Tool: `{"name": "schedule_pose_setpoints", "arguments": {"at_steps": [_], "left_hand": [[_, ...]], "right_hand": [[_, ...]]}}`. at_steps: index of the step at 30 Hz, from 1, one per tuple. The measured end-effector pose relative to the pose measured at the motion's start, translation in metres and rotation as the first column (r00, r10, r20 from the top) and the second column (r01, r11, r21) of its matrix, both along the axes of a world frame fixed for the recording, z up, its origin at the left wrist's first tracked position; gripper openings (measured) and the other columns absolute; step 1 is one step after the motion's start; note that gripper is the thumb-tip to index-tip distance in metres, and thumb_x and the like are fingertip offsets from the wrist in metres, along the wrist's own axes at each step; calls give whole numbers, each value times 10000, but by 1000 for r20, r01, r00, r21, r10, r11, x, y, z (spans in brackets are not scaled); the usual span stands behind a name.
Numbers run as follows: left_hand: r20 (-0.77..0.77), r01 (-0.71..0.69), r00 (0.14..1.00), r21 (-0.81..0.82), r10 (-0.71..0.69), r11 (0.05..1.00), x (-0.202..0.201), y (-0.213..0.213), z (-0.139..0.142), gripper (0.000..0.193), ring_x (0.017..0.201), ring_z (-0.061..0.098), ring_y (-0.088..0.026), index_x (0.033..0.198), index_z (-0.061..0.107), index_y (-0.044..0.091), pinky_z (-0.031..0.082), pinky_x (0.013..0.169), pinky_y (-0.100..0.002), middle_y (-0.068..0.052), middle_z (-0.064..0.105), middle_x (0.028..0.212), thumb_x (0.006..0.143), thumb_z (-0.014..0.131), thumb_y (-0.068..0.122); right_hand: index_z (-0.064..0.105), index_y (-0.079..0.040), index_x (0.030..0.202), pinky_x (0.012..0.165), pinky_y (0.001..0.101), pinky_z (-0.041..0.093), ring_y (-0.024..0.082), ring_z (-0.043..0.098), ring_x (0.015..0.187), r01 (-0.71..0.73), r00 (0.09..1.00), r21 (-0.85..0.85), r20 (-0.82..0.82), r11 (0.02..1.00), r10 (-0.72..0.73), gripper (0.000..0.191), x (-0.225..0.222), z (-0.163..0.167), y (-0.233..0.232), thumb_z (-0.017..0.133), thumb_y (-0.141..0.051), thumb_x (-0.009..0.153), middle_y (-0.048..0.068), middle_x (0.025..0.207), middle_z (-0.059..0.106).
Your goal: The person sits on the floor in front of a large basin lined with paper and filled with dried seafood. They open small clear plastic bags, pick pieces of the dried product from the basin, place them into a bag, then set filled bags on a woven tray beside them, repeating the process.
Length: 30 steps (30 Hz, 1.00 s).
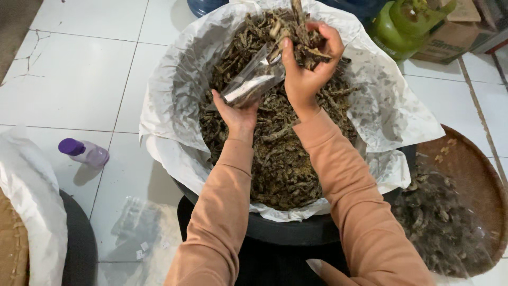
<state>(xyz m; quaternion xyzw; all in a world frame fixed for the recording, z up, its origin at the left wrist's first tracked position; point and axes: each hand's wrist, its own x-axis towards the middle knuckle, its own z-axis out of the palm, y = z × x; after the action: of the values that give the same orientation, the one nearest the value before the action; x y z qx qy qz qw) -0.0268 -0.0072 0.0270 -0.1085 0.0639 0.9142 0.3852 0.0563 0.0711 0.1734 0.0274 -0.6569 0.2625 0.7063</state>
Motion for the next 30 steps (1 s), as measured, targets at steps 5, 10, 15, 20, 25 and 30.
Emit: {"name": "schedule_pose_setpoints", "arguments": {"at_steps": [5,10,15,20,25,30], "left_hand": [[103,-132,985,-58,138,990,-4,3,-13,807,1346,508,-376,1453,467,54,426,1147,-561,-177,518,1455,956,448,689],[118,-226,967,1,225,974,-7,7,-20,826,1308,545,-360,1457,467,53,440,1151,-560,-162,536,1448,964,416,713],[97,-219,972,23,216,975,-4,9,-18,919,1291,533,-350,1454,468,79,415,1109,-580,-128,552,1430,897,367,802],[28,-264,965,48,263,963,-5,7,-13,938,1311,534,-344,1480,463,91,421,1131,-549,-120,545,1456,890,391,816],[55,-234,972,74,230,969,-5,6,-8,955,1300,533,-351,1473,464,79,429,1123,-544,-133,541,1446,880,394,824],[-75,-181,981,8,181,983,1,0,7,933,1368,467,-347,1527,392,98,355,1176,-537,-137,481,1504,898,421,787]], "right_hand": [[443,-139,1392,1015,318,530,170,597,1168,-84,992,-92,81,992,91,567,10,-16,-10,819,-6,990,88,1319,594],[441,-123,1389,1042,327,488,179,582,1175,1,994,-135,113,991,14,568,24,-22,-16,824,-8,985,82,1316,555],[426,-108,1391,1056,319,464,173,565,1161,41,993,-162,113,986,-22,591,32,-22,-19,830,1,974,85,1307,554],[454,-88,1392,1023,304,493,162,586,1116,18,977,-163,213,986,18,580,37,-17,-16,824,14,956,81,1258,578],[469,-91,1385,945,290,547,150,631,1031,20,935,-124,354,992,26,568,42,-1,-9,818,14,949,75,1216,617],[485,-90,1339,880,293,563,145,656,971,42,833,-140,551,989,43,524,43,18,0,811,-31,933,56,1136,614]]}}
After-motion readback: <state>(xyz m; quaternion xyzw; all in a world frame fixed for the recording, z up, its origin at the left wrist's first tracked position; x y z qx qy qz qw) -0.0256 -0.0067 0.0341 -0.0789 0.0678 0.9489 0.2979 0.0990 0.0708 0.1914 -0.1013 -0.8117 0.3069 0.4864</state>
